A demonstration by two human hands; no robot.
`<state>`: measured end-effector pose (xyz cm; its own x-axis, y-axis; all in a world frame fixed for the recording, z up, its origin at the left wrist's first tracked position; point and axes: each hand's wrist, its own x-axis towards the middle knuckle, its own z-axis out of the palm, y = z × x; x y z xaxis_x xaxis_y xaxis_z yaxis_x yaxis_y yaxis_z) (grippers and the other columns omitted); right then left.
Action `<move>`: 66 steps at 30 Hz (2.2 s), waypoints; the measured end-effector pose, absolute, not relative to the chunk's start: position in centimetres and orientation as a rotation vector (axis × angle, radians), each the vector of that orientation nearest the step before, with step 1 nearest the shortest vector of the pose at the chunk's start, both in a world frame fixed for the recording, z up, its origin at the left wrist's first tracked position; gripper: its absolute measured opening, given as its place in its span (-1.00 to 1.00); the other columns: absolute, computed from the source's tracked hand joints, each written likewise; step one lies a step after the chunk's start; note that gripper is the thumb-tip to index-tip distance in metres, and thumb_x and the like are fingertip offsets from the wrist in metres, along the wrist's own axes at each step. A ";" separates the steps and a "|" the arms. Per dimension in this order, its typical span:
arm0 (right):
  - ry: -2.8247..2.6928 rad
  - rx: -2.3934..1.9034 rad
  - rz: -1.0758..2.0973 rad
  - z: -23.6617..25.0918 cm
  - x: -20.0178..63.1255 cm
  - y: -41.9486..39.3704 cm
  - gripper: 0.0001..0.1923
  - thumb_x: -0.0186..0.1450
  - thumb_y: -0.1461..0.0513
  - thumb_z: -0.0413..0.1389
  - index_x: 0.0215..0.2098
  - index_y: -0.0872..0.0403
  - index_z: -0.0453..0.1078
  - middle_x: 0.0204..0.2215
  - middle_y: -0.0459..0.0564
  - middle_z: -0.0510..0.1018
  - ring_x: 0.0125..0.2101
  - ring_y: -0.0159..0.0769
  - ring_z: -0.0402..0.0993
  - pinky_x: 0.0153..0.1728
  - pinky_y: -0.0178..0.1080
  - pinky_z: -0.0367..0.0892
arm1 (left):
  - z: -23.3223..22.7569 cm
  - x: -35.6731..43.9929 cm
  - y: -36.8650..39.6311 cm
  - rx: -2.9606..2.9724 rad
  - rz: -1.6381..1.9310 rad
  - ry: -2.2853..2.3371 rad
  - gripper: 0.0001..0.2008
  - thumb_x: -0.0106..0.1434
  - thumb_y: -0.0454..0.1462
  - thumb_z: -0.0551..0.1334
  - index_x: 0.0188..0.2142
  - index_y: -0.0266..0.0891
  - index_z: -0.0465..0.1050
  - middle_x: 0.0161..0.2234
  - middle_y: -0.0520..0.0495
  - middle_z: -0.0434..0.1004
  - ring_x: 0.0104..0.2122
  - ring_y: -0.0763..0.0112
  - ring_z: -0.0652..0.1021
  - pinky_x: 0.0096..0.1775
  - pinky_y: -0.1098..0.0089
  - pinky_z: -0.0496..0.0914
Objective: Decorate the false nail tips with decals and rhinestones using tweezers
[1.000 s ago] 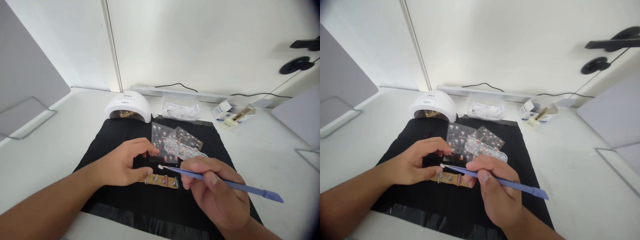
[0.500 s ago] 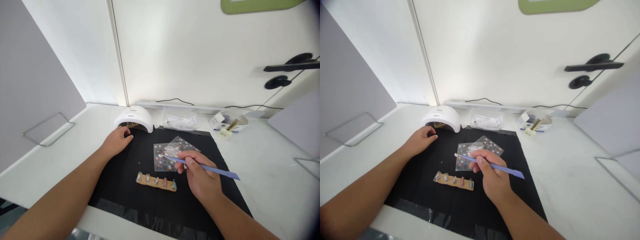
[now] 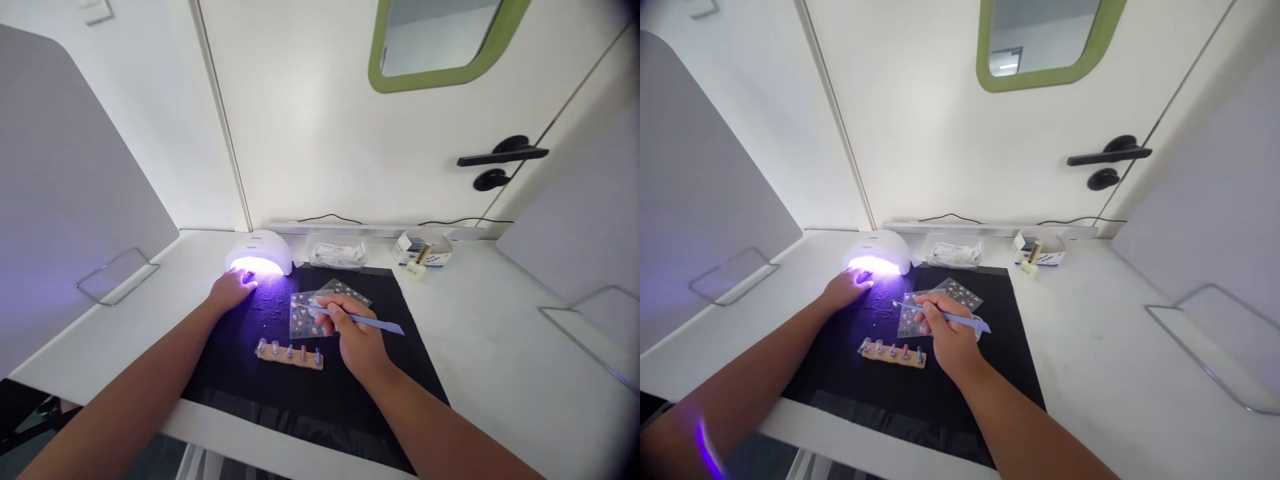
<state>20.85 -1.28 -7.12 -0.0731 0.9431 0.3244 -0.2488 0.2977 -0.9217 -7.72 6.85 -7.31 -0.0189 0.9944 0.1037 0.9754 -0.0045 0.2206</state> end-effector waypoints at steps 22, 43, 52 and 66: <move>-1.296 -0.753 1.171 -7.0 20.7 -1.4 -0.77 0.29 0.13 0.13 -0.28 0.04 0.61 -0.55 -0.06 0.58 -0.64 -0.40 0.36 -0.58 -0.30 0.34 | -7.1 -10.7 4.5 2.481 0.267 1.888 -0.65 0.41 -0.15 0.23 0.12 -0.24 0.40 0.10 -0.19 0.46 0.00 0.19 0.54 0.00 0.07 0.51; -1.244 -0.783 1.071 -6.4 21.2 -0.8 -0.79 0.26 0.14 0.15 -0.28 0.07 0.57 -0.55 -0.09 0.58 -0.65 -0.43 0.33 -0.58 -0.30 0.29 | -8.1 -24.8 -11.6 2.182 0.453 2.303 -0.55 0.28 0.03 0.12 0.01 -0.02 0.61 0.13 -0.19 0.54 0.18 -0.09 0.45 0.17 -0.10 0.36; -1.287 -0.793 1.070 -6.5 21.0 -1.1 -0.80 0.26 0.14 0.15 -0.30 0.06 0.57 -0.54 -0.08 0.57 -0.65 -0.43 0.33 -0.58 -0.28 0.30 | -8.9 -25.9 -15.7 2.093 0.710 2.427 -0.62 0.29 0.04 0.12 -0.11 -0.05 0.58 0.12 -0.11 0.53 0.17 -0.07 0.46 0.10 -0.06 0.49; -1.302 -0.823 1.090 -6.8 20.9 -1.3 -0.84 0.27 0.18 0.12 -0.32 0.04 0.54 -0.57 -0.13 0.52 -0.65 -0.42 0.35 -0.58 -0.30 0.29 | -3.7 -12.1 -10.6 2.382 0.443 1.636 -0.74 0.40 -0.08 0.12 -0.11 -0.09 0.52 -0.08 -0.10 0.57 -0.08 0.23 0.55 -0.11 0.30 0.51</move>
